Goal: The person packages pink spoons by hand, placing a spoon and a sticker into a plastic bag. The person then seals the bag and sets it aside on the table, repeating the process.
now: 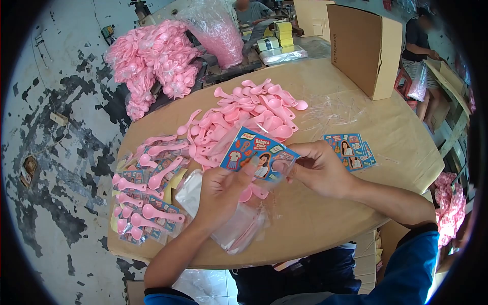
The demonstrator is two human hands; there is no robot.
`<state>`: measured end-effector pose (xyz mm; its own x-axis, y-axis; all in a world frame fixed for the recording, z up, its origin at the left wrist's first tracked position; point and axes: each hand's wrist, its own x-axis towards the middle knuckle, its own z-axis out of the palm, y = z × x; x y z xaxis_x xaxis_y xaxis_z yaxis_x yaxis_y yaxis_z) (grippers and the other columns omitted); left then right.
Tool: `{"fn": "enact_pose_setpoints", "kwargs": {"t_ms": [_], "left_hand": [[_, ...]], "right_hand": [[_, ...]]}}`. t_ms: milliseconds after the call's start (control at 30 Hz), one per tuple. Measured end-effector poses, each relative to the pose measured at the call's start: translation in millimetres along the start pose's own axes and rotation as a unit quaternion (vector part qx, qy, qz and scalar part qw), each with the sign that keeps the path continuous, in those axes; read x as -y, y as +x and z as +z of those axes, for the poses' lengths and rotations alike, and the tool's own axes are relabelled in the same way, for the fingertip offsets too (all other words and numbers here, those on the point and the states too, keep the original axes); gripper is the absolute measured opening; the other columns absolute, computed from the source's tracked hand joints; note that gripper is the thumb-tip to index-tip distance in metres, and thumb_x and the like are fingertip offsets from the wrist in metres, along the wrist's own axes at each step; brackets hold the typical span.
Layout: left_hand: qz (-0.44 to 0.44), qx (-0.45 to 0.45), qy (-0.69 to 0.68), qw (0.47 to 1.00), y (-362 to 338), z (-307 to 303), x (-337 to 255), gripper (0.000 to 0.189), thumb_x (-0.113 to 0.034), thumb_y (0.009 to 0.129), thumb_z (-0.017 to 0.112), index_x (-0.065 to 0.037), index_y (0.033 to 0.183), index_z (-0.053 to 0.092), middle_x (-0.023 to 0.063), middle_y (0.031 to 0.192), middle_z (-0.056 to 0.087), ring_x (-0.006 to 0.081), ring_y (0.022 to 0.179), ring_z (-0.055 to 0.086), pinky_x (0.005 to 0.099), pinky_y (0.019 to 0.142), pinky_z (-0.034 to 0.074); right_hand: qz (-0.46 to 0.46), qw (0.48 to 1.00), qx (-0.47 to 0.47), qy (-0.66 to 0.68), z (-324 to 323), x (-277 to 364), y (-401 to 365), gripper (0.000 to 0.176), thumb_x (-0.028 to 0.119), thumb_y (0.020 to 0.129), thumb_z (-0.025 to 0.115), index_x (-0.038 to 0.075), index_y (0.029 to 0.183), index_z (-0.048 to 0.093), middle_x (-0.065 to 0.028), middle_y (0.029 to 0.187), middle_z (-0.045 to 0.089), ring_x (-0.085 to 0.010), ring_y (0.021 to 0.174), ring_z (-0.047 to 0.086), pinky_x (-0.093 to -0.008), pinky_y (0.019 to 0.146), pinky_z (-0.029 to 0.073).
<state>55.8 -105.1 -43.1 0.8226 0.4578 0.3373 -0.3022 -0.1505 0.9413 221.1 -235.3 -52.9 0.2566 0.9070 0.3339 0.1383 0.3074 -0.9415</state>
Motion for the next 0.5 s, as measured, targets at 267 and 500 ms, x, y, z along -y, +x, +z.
{"fn": "enact_pose_setpoints", "kwargs": {"t_ms": [267,500], "left_hand": [[-0.016,-0.037,-0.040,0.998,-4,10,2,0.028,-0.015,0.095,0.062,0.000,0.118,0.062,0.0028,0.110,0.065,0.0073,0.097,0.059,0.0256,0.083,0.048],[0.027,0.031,-0.035,0.999,-6,5,4,0.045,-0.014,0.096,0.058,0.000,0.135,0.043,0.0101,0.130,0.054,0.0151,0.114,0.055,0.0312,0.096,0.045]], "right_hand": [[-0.001,1.000,0.003,-0.014,-2,-1,0,0.022,0.019,0.094,0.064,0.004,0.110,0.068,0.0054,0.084,0.064,-0.0010,0.072,0.050,-0.0215,0.061,0.043],[0.060,0.997,0.024,0.033,1,3,-1,0.016,0.017,0.092,0.066,0.003,0.099,0.067,0.0035,0.080,0.063,-0.0030,0.075,0.054,-0.0226,0.063,0.045]]}}
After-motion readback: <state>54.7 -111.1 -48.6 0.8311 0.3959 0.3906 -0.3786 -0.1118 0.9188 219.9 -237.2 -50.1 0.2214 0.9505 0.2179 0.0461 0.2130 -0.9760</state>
